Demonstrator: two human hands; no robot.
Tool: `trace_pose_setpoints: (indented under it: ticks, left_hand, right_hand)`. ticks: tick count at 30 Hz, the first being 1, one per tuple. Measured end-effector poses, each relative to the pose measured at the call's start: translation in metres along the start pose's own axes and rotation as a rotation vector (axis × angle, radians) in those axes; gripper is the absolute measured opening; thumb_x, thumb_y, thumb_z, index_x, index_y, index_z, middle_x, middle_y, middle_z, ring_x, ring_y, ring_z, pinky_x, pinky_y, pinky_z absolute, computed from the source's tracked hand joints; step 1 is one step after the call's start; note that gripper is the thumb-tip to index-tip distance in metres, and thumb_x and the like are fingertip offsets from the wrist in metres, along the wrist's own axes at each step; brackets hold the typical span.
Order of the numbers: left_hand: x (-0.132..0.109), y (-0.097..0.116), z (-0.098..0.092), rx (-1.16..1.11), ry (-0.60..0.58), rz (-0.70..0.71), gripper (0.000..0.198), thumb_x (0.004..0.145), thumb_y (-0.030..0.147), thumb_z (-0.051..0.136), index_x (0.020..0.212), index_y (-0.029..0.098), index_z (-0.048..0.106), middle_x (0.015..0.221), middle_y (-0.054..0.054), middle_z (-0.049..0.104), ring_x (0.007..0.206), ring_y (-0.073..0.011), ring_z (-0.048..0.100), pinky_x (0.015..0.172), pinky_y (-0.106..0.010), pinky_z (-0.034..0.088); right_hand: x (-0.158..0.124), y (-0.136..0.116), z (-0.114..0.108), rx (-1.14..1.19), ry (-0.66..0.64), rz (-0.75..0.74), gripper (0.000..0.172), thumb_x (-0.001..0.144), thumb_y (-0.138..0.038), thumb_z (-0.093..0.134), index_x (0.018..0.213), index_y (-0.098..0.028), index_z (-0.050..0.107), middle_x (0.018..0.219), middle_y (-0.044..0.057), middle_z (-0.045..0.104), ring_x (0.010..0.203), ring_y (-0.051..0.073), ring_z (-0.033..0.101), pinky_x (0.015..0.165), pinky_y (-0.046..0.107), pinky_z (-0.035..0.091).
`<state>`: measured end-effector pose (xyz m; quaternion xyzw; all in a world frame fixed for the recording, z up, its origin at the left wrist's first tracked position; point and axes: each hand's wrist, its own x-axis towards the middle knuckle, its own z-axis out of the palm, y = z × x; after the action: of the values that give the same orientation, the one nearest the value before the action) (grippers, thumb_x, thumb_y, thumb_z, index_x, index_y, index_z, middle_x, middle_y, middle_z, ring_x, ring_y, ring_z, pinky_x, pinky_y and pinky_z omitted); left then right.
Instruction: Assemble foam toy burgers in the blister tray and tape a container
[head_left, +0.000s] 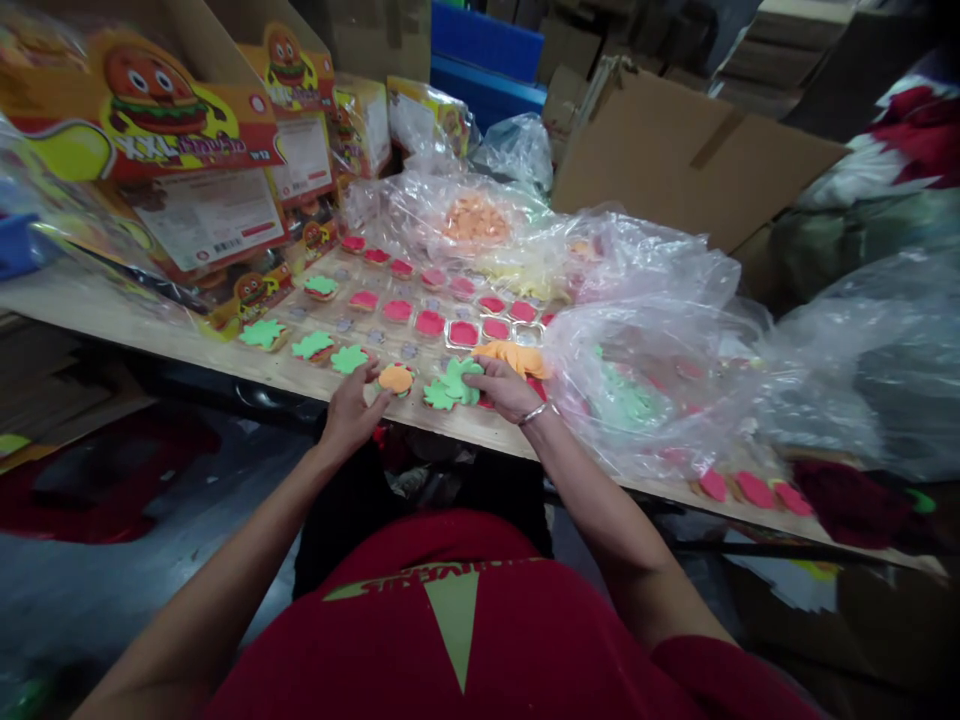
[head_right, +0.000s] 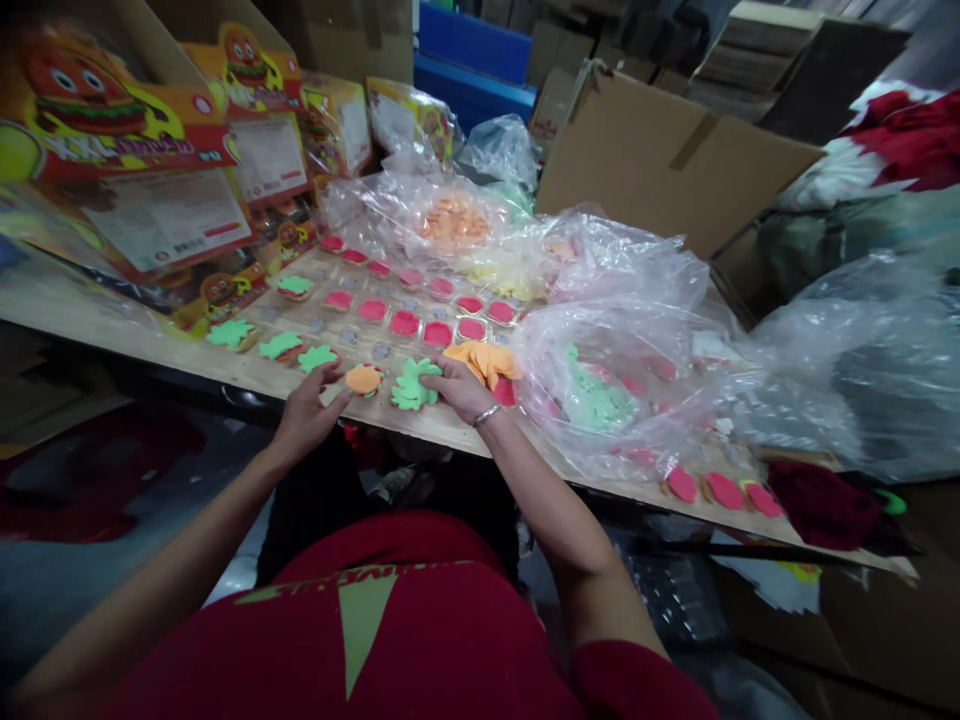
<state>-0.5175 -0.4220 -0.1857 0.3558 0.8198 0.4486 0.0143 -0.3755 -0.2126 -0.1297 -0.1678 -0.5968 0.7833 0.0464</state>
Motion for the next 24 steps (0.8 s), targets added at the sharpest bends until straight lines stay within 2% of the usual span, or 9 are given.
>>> trace_pose_setpoints:
  ticks: [2,5,8,11,13,15,17,20,24]
  left_hand:
    - [0.002,0.008,0.004,-0.096,-0.059,-0.029,0.053,0.080,0.041,0.057,0.127,0.016,0.051,0.116,-0.013,0.064,0.110,-0.0259,0.060,0.090,-0.040,0.048]
    - [0.005,0.030,0.015,-0.360,-0.208,-0.141,0.047,0.076,0.046,0.059,0.112,0.016,0.060,0.109,-0.013,0.067,0.105,-0.0261,0.062,0.089,-0.038,0.048]
    - [0.003,0.050,0.028,-0.613,-0.347,-0.251,0.039,0.073,0.049,0.062,0.097,0.019,0.063,0.097,-0.008,0.068,0.093,-0.0234,0.064,0.081,-0.034,0.049]
    - [-0.002,0.052,0.040,-0.682,-0.265,-0.312,0.030,0.067,0.046,0.067,0.077,0.019,0.060,0.074,-0.001,0.063,0.070,-0.0178,0.059,0.067,-0.030,0.047]
    - [-0.001,0.046,0.043,-0.666,-0.192,-0.346,0.029,0.064,0.044,0.068,0.070,0.020,0.055,0.065,0.001,0.057,0.062,-0.0150,0.054,0.062,-0.028,0.045]
    - [0.006,0.040,0.042,-0.666,-0.207,-0.376,0.030,0.061,0.044,0.070,0.069,0.020,0.053,0.063,0.002,0.055,0.060,-0.0143,0.053,0.060,-0.028,0.044]
    - [0.021,0.038,0.040,-0.673,-0.272,-0.399,0.032,0.059,0.045,0.070,0.072,0.020,0.054,0.065,0.001,0.057,0.061,-0.0153,0.055,0.060,-0.029,0.045]
    - [0.062,0.042,0.043,-0.638,-0.364,-0.404,0.034,0.056,0.045,0.068,0.077,0.019,0.057,0.070,-0.002,0.062,0.064,-0.0174,0.059,0.062,-0.031,0.048]
    - [0.131,0.044,0.069,-0.481,-0.425,-0.392,0.021,0.055,0.033,0.065,0.067,0.017,0.060,0.063,-0.002,0.061,0.058,-0.0149,0.056,0.056,-0.027,0.043]
  right_hand:
    - [-0.001,0.002,0.000,-0.021,0.010,0.016,0.039,0.057,-0.032,0.078,0.085,-0.018,0.055,0.070,-0.005,0.062,0.059,0.008,0.054,0.055,0.019,0.043]
    - [0.001,0.008,0.004,-0.074,-0.019,0.027,0.034,0.061,-0.033,0.076,0.084,-0.018,0.055,0.070,-0.005,0.059,0.059,0.008,0.053,0.054,0.019,0.041]
    - [0.006,0.020,0.013,-0.183,-0.026,-0.018,0.027,0.065,-0.031,0.073,0.080,-0.017,0.055,0.068,-0.005,0.057,0.058,0.008,0.050,0.055,0.019,0.040]
    - [0.011,0.037,0.019,-0.243,-0.016,-0.067,0.027,0.066,-0.029,0.073,0.082,-0.018,0.055,0.070,-0.005,0.056,0.062,0.009,0.052,0.057,0.020,0.044]
    - [0.015,0.046,0.019,-0.224,-0.042,-0.036,0.030,0.066,-0.027,0.073,0.087,-0.019,0.054,0.074,-0.004,0.057,0.064,0.010,0.055,0.056,0.021,0.046]
    - [0.021,0.048,0.014,-0.213,-0.073,0.001,0.029,0.068,-0.025,0.071,0.090,-0.019,0.054,0.074,-0.003,0.059,0.063,0.011,0.057,0.054,0.021,0.047]
    - [0.033,0.041,0.005,-0.244,-0.095,-0.014,0.020,0.071,-0.023,0.066,0.086,-0.018,0.055,0.073,-0.003,0.059,0.062,0.010,0.056,0.055,0.021,0.047]
    - [0.063,0.019,-0.017,-0.412,-0.102,-0.057,0.006,0.076,-0.020,0.058,0.081,-0.017,0.058,0.069,-0.003,0.059,0.059,0.009,0.054,0.056,0.020,0.046]
    - [0.116,-0.010,-0.055,-0.810,0.070,-0.005,0.005,0.077,-0.017,0.057,0.078,-0.016,0.062,0.063,-0.004,0.058,0.056,0.009,0.052,0.053,0.019,0.043]
